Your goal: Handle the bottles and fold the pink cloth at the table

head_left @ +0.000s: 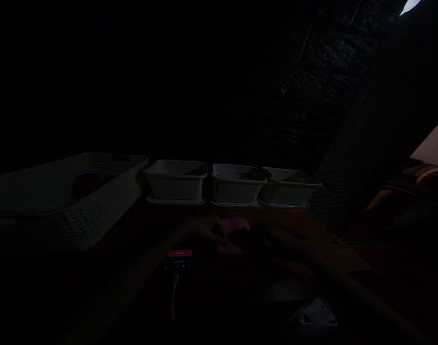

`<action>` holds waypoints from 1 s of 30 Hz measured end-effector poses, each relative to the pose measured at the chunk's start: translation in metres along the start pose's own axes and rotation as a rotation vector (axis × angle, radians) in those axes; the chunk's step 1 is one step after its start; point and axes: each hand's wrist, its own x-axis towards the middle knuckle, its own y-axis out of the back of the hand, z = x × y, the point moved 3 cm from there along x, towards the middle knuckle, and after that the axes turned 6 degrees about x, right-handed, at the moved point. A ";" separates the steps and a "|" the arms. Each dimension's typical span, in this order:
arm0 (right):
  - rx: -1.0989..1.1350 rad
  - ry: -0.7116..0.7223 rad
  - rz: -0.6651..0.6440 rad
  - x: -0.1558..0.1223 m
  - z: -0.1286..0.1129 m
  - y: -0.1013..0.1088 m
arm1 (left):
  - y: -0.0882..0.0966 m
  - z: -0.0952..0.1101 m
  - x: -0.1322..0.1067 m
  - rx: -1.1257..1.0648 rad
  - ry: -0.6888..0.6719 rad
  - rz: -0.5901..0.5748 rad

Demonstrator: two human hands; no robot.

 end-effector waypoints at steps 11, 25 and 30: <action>-0.215 0.245 0.000 0.048 -0.016 -0.044 | 0.005 -0.003 -0.001 0.114 -0.053 0.060; -0.361 0.171 0.083 0.063 0.013 -0.073 | 0.015 -0.043 -0.004 0.276 0.012 0.239; -0.284 0.104 0.106 0.078 0.009 -0.079 | 0.022 -0.053 -0.006 0.367 0.138 0.336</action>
